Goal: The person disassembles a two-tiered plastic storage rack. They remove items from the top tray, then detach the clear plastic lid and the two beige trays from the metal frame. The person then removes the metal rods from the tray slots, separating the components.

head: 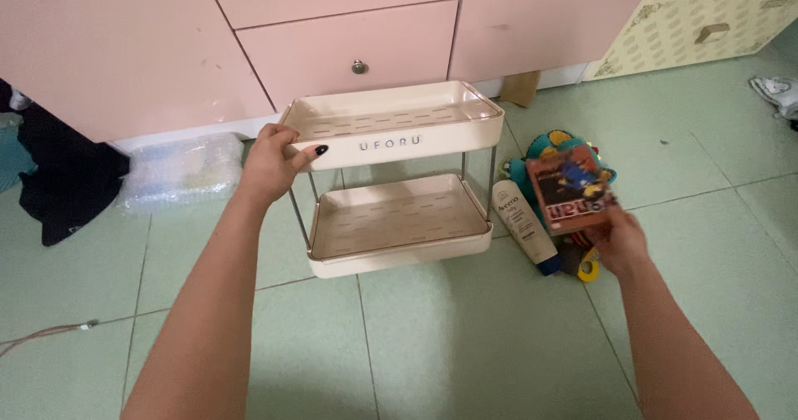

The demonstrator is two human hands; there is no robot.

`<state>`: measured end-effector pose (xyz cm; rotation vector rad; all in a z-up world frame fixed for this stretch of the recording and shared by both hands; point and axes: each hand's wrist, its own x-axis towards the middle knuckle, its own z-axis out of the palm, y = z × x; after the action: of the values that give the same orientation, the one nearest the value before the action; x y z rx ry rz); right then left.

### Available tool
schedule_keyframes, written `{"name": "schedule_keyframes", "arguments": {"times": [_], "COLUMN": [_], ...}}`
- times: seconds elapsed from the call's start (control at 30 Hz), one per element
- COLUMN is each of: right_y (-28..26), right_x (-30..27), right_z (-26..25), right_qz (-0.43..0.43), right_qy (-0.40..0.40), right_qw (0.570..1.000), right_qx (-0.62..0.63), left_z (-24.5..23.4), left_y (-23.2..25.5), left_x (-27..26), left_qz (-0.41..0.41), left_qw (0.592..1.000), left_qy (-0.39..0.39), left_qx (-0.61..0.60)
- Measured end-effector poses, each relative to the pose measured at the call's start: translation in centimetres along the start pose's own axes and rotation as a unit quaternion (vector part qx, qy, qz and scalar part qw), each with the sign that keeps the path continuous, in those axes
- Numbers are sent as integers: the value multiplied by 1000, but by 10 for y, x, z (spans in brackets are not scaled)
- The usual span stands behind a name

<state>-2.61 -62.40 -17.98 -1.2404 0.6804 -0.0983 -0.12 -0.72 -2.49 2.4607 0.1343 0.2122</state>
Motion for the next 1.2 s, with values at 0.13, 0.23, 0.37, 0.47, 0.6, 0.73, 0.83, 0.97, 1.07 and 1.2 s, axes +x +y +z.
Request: {"name": "schedule_keyframes", "arguments": {"times": [0.13,0.23,0.37,0.47,0.6,0.73,0.83,0.97,1.07,1.2], "right_y": [31,52,45,15,-43,-85,-94,-82,-66,-45], "right_x": [28,39,28,9,-21,-61,-98,-135,-152,-164], "right_z": [-8,-7,4,36,96,150,172,188,188,188], "right_qz": [60,26,-19,-41,-154,-118,-74,-40,-57,-67], "right_qy": [40,5,6,150,66,-150,-252,-268,-241,-175], "right_qw": [986,992,990,956,956,966,938,911,911,916], "right_qx": [-149,-126,-143,-247,-239,-175,-226,-309,-331,-355], "left_z": [-1,0,5,5,6,3,-1,-4,-3,4], "left_y": [-2,-3,-1,-4,-6,-5,-4,-1,3,13], "left_x": [-7,-7,-1,-4,-10,-25,-45,-81,-107,-134], "left_qz": [57,41,2,38,42,92,120,130,96,99], "left_qw": [998,999,1000,999,997,994,990,986,989,991], "left_qy": [21,17,7,24,25,45,52,61,60,83], "left_qx": [-16,-27,-1,-9,-59,-42,-53,-81,-93,-47]}}
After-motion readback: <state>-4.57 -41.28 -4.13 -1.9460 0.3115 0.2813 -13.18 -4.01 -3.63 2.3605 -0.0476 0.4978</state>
